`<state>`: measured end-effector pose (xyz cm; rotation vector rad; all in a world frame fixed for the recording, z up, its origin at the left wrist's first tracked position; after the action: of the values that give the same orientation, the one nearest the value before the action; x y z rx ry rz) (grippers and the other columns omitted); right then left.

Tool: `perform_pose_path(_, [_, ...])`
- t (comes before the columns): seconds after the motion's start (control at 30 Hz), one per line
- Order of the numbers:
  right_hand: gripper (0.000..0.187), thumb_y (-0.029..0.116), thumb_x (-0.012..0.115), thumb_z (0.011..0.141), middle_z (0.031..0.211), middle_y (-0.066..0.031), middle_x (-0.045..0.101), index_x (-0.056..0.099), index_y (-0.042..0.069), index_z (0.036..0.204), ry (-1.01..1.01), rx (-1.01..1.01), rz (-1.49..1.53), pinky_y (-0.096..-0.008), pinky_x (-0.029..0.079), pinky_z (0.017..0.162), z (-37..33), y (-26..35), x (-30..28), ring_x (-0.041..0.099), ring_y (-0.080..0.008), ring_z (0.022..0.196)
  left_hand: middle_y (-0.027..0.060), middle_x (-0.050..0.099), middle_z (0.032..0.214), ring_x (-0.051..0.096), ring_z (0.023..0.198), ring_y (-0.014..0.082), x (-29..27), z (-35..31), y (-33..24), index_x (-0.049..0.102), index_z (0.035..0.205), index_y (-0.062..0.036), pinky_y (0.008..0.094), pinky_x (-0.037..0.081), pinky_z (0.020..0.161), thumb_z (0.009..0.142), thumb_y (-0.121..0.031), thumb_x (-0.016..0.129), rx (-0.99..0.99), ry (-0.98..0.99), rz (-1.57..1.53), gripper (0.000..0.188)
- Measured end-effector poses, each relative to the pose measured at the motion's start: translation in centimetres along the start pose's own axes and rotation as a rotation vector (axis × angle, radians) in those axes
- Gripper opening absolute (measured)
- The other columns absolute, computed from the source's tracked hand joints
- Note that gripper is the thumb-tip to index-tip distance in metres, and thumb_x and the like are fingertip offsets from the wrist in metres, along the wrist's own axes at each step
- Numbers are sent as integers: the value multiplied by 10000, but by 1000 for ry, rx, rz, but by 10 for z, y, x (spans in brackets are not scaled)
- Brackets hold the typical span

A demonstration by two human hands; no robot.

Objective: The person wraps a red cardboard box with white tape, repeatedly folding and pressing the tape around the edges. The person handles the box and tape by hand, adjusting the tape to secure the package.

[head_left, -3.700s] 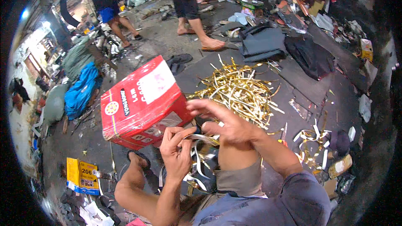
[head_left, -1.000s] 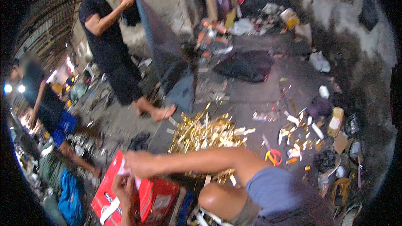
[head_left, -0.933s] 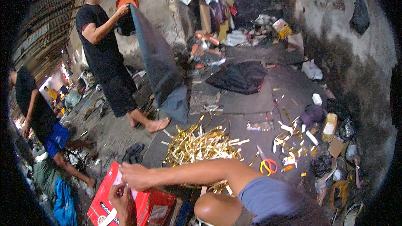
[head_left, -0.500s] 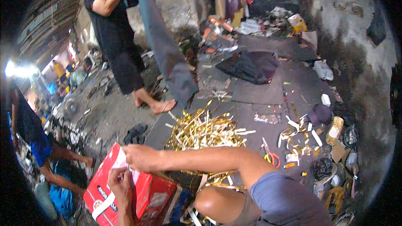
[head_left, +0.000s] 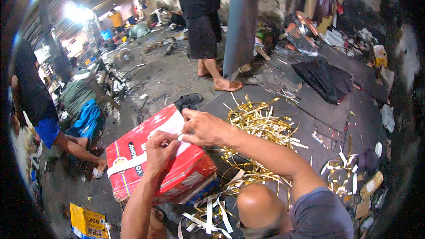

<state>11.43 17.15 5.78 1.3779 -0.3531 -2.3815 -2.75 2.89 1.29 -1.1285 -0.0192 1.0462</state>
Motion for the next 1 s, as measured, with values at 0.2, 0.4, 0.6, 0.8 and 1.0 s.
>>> perform_pose_path(0.2, [274, 299, 755, 858, 967, -171, 613, 804, 35, 916, -131, 73, 45, -436, 540, 852, 6, -13, 9, 651, -335, 925, 72, 708, 867, 642, 770, 140, -3, 5, 0, 831, 956, -73, 300, 511, 685, 802, -110, 863, -15, -15, -22, 162])
perform_pose_path(0.4, [197, 253, 813, 788, 866, -128, 681, 829, 86, 891, -293, 278, 210, -387, 552, 763, -1, -31, 24, 674, -259, 829, 133, 708, 872, 677, 820, 232, -4, 6, 0, 812, 920, -41, 377, 530, 732, 840, -187, 801, 9, -1, 25, 167])
perform_pose_path(0.6, [138, 164, 775, 809, 729, 3, 592, 740, 56, 887, -259, 503, 387, -284, 438, 601, -8, -34, 39, 529, -85, 671, 174, 695, 858, 676, 816, 297, -2, 0, -14, 782, 883, -4, 413, 521, 734, 833, -162, 738, 22, -30, 56, 171])
perform_pose_path(0.8, [174, 83, 703, 788, 674, 63, 419, 606, 90, 932, -214, 485, 551, -277, 312, 531, 0, -54, 44, 381, -50, 618, 176, 723, 844, 716, 784, 333, 0, 19, -18, 784, 852, -28, 443, 559, 732, 812, -188, 739, 46, 98, 146, 171])
perform_pose_path(1.0, [332, 81, 742, 802, 668, 74, 455, 569, 84, 1085, -261, 441, 477, -252, 327, 498, 5, -40, 42, 402, -38, 574, 139, 717, 744, 708, 695, 266, -5, 37, 13, 801, 820, -59, 399, 561, 678, 791, -184, 767, 142, 204, 137, 133])
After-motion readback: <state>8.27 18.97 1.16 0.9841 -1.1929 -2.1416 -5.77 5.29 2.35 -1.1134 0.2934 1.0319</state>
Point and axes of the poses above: each hand's wrist, its own z-axis towards the middle knuckle, its own x-axis out of the palm, y = z × x, the point moved 4 cm from there along z, towards the middle knuckle
